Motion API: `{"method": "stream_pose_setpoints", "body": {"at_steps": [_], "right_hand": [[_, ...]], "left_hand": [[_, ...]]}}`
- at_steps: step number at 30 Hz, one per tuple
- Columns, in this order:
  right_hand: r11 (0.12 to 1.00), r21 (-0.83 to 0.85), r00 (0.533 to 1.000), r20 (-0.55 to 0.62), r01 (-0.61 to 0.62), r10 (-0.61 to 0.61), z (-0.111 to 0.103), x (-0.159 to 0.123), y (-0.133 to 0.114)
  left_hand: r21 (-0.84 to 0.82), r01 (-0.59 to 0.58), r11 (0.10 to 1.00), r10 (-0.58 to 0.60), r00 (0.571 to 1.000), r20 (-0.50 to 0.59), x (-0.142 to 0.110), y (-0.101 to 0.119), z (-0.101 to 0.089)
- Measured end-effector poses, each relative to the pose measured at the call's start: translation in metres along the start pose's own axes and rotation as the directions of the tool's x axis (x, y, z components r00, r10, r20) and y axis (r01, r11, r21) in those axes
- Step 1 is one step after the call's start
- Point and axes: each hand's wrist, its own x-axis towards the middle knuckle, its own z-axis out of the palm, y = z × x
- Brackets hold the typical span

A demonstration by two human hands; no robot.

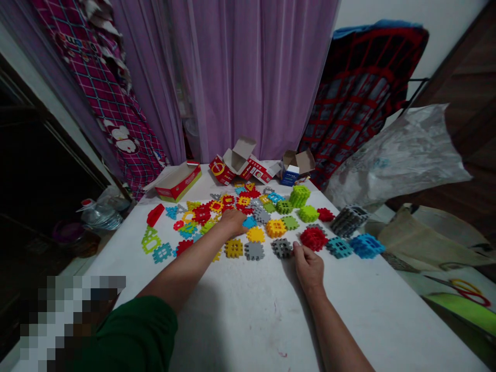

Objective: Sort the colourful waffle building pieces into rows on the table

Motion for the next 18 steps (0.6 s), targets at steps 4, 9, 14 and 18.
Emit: {"method": "stream_pose_setpoints", "body": {"at_steps": [4, 9, 14, 18], "right_hand": [[1.0, 0.012, 1.0, 0.001, 0.009, -0.009, 0.0, 0.0, 0.002], [1.0, 0.018, 1.0, 0.016, -0.007, 0.007, 0.0, 0.002, 0.006], [1.0, 0.02, 1.0, 0.006, -0.006, 0.006, 0.0, 0.001, 0.001], [1.0, 0.014, 1.0, -0.02, 0.0, 0.0, 0.0, 0.0, -0.004]], "left_hand": [[-0.044, -0.002, 0.999, 0.003, 1.0, 0.022, 0.002, -0.004, -0.002], [-0.11, 0.032, 0.993, -0.034, 0.999, -0.015, 0.005, -0.018, -0.002], [-0.167, 0.119, 0.979, -0.139, 0.983, -0.118, 0.004, -0.035, 0.001], [-0.22, 0.137, 0.966, -0.174, 0.972, -0.159, 0.004, -0.043, 0.005]]}}
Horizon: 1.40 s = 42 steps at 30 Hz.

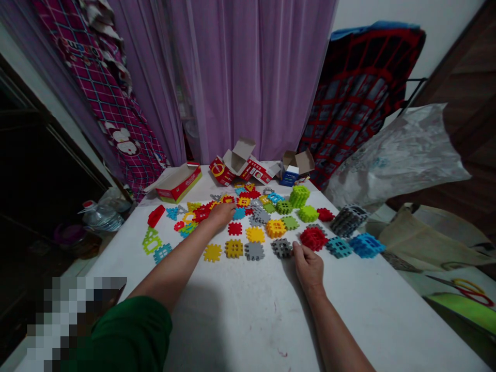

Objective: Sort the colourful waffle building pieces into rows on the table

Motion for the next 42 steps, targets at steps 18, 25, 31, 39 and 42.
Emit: {"method": "stream_pose_setpoints", "body": {"at_steps": [18, 25, 31, 39, 42], "right_hand": [[1.0, -0.02, 1.0, 0.015, -0.015, 0.016, 0.0, 0.0, 0.0], [0.999, -0.034, 1.0, 0.004, -0.02, 0.02, 0.0, -0.002, 0.004], [0.998, -0.053, 1.0, -0.012, -0.028, 0.027, -0.001, -0.001, 0.005], [0.996, -0.077, 0.998, -0.036, -0.05, 0.047, -0.002, -0.005, 0.0], [0.995, -0.075, 0.997, -0.048, -0.058, 0.055, -0.001, -0.008, -0.004]], "left_hand": [[-0.087, 0.355, 0.931, -0.365, 0.886, -0.286, -0.008, -0.061, -0.01], [-0.082, 0.22, 0.972, -0.232, 0.949, -0.213, -0.038, -0.064, 0.001], [-0.257, 0.257, 0.932, -0.33, 0.894, -0.304, -0.074, -0.083, 0.013], [-0.389, 0.373, 0.843, -0.456, 0.878, -0.146, -0.138, -0.116, 0.008], [-0.241, 0.301, 0.922, -0.33, 0.94, -0.089, -0.157, -0.118, 0.013]]}}
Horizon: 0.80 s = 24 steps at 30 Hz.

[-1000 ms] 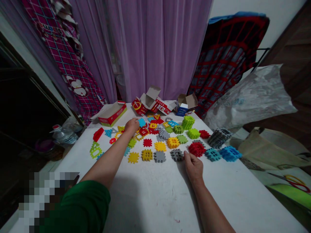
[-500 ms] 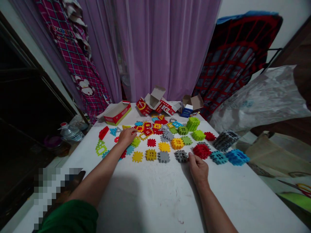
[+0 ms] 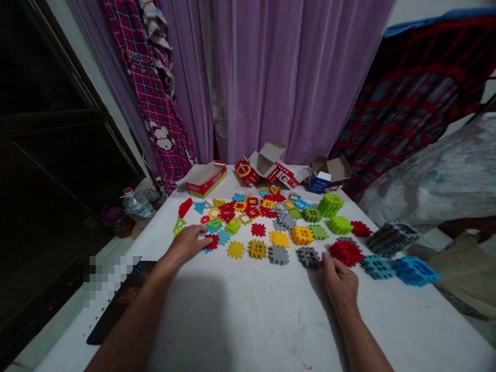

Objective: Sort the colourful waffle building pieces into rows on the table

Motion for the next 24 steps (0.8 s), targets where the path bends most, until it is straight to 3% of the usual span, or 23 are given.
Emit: {"method": "stream_pose_setpoints", "body": {"at_steps": [3, 7, 15, 18, 24], "right_hand": [[1.0, -0.016, 1.0, -0.004, -0.012, 0.012, 0.0, 0.0, 0.0], [1.0, -0.019, 1.0, -0.012, -0.008, 0.008, -0.001, 0.0, 0.003], [1.0, -0.024, 1.0, 0.008, 0.015, -0.015, -0.002, 0.002, 0.006], [0.999, -0.027, 0.999, 0.031, 0.019, -0.018, -0.001, 0.004, 0.007], [0.999, 0.007, 0.999, -0.016, 0.033, -0.033, 0.001, 0.001, 0.005]], "left_hand": [[0.119, -0.094, 0.988, 0.086, 0.994, 0.068, -0.01, -0.002, 0.005], [0.16, -0.119, 0.98, 0.102, 0.988, 0.112, -0.01, -0.001, 0.01], [0.123, -0.119, 0.985, 0.11, 0.991, 0.074, -0.003, 0.002, -0.003], [0.103, -0.166, 0.981, 0.158, 0.984, 0.08, 0.005, 0.024, -0.007], [0.106, -0.318, 0.942, 0.305, 0.945, 0.121, 0.044, 0.109, 0.012]]}}
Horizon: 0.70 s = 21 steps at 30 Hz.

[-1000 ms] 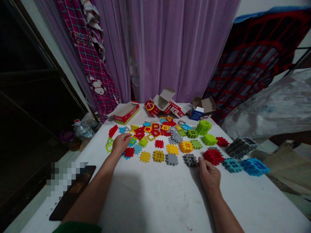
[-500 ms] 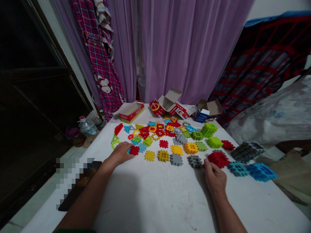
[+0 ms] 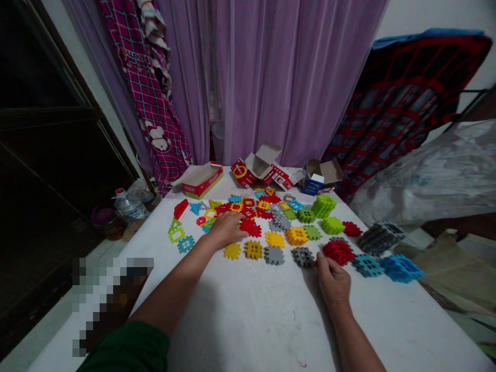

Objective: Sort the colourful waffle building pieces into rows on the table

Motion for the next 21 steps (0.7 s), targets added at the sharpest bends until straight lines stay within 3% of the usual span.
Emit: {"method": "stream_pose_setpoints", "body": {"at_steps": [3, 6, 21], "right_hand": [[1.0, 0.01, 1.0, -0.011, 0.012, -0.012, 0.0, 0.0, 0.0], [1.0, -0.001, 1.0, 0.01, 0.027, -0.027, 0.0, 0.002, 0.004], [0.999, 0.004, 0.999, 0.036, 0.036, -0.036, 0.0, 0.002, 0.005]], "left_hand": [[0.054, -0.016, 0.998, 0.013, 0.999, 0.051, 0.026, 0.018, 0.011], [0.106, -0.038, 0.994, 0.028, 0.994, 0.103, 0.038, 0.019, 0.022], [0.214, -0.062, 0.975, 0.044, 0.995, 0.085, 0.037, 0.021, 0.032]]}}
